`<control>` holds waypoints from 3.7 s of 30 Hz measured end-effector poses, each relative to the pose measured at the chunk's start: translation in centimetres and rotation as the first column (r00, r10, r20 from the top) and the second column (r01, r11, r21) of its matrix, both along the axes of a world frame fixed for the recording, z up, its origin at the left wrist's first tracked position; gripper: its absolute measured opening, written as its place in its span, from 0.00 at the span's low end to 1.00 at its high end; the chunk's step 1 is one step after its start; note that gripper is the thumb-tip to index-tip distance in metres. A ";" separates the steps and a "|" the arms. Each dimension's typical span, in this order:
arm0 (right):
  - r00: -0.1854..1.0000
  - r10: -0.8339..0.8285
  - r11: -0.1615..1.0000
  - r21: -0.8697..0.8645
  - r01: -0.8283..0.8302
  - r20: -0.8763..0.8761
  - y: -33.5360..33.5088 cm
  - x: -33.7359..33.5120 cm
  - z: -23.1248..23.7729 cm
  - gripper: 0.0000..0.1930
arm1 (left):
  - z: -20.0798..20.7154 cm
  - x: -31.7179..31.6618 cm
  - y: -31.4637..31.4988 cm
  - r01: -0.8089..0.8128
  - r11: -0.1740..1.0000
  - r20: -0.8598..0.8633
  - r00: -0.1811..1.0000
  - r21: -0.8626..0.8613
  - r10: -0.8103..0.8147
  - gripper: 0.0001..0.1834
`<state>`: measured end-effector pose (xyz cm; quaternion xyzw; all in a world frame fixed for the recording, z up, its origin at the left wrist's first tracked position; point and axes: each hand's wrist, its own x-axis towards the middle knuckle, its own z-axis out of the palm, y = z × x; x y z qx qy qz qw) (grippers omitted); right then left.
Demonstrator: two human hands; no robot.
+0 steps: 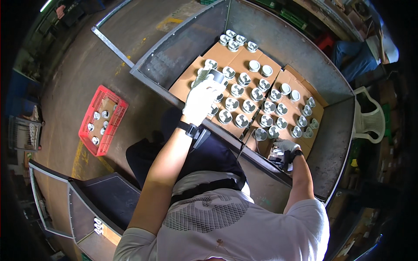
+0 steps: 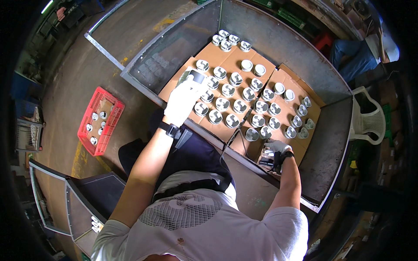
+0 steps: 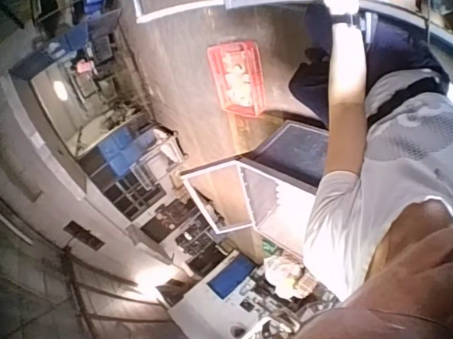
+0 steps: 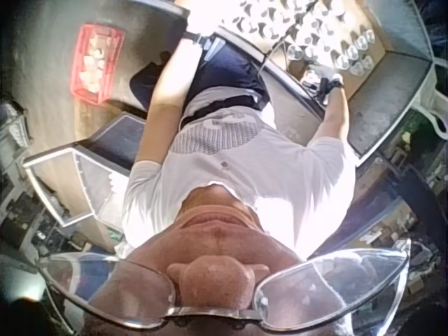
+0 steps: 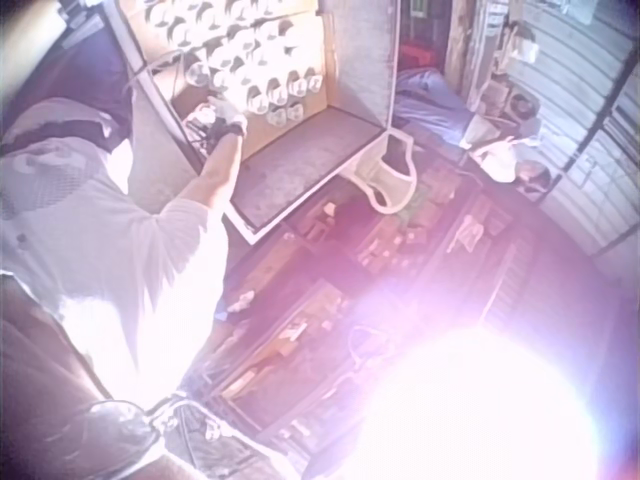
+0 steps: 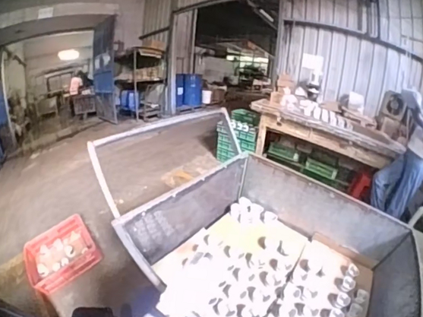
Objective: Inspecting and marking metal pistons in a factory setting.
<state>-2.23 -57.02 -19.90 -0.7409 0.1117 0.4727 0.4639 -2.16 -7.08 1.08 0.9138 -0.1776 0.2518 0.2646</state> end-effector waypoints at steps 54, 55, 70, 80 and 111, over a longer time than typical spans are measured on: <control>0.978 0.210 0.937 -0.286 -0.203 -0.003 1.3 0.1 4.2 0.19 | -1.2 3.1 0.7 -0.499 -0.672 0.097 0.760 -0.548 -0.643 0.23; 0.879 0.476 0.746 -0.513 -0.425 -0.037 1.0 0.8 4.5 0.17 | -1.0 3.1 0.5 -0.509 -0.646 0.093 0.741 -0.569 -0.665 0.23; 0.245 0.073 0.869 0.059 -0.490 0.967 29.7 7.2 27.0 0.13 | 2.8 1.0 -0.4 0.063 0.884 -0.233 0.954 -0.463 -0.190 0.20; 0.512 0.081 0.943 0.101 -0.318 0.855 31.9 11.2 22.7 0.20 | 0.8 1.8 -1.4 0.169 0.893 -0.107 0.967 -0.416 -0.233 0.25; 0.601 -0.062 0.880 0.327 -0.344 0.797 31.9 7.7 25.6 0.12 | -1.3 2.4 -0.5 0.001 0.983 -0.001 1.000 0.184 -0.001 0.23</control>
